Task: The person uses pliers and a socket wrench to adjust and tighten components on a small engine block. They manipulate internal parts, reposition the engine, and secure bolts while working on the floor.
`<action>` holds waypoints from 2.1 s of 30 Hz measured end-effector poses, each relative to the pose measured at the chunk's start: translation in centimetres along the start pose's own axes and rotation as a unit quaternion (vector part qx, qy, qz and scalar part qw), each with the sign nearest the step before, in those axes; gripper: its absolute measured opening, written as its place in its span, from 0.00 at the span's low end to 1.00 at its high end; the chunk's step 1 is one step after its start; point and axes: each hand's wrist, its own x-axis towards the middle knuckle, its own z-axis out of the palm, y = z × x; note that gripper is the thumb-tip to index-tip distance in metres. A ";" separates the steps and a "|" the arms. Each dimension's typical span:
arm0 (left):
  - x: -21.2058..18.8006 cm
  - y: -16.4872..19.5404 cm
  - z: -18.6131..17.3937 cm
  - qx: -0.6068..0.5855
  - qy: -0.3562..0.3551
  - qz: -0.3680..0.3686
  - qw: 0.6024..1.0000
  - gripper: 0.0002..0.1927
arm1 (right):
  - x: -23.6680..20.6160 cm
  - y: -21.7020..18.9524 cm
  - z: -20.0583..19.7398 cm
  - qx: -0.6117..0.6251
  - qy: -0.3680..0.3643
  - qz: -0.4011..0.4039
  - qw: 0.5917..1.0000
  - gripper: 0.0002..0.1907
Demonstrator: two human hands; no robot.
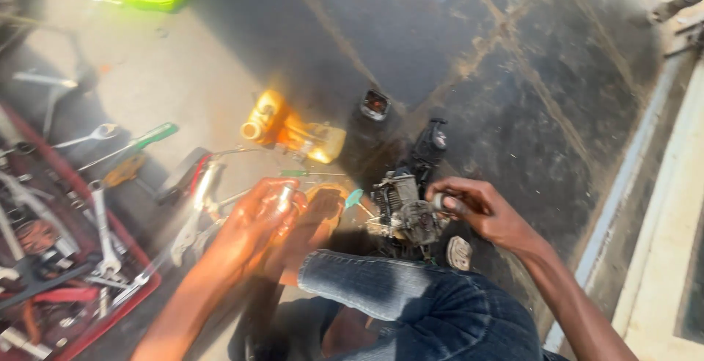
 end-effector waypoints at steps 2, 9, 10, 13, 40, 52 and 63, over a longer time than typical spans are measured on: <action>0.7 0.7 3.9 0.051 -0.064 -0.014 0.997 0.23 | 0.0 -2.1 0.8 0.037 -0.006 -0.044 0.998 0.14; 2.1 2.0 13.0 0.085 -0.168 0.060 0.980 0.15 | -1.3 -6.4 2.1 0.175 -0.008 -0.110 0.978 0.18; 2.1 1.8 13.7 0.042 -0.171 0.061 0.982 0.15 | -1.4 -6.6 2.1 0.179 -0.017 -0.114 0.977 0.18; 2.1 1.2 14.9 0.122 -0.136 0.031 0.983 0.14 | -1.9 -6.6 2.0 0.183 -0.033 -0.111 0.976 0.18; 6.2 2.5 18.2 0.145 -0.266 0.096 0.948 0.10 | -3.0 -2.5 -0.1 0.190 0.050 -0.032 0.980 0.12; 19.3 -5.0 16.4 0.341 -0.308 -0.064 0.886 0.28 | -3.4 4.5 -4.5 0.027 0.188 0.110 0.976 0.12; 23.8 -17.5 7.6 0.707 -0.178 -0.031 0.684 0.36 | -3.6 15.6 -2.8 0.038 0.109 0.125 0.985 0.15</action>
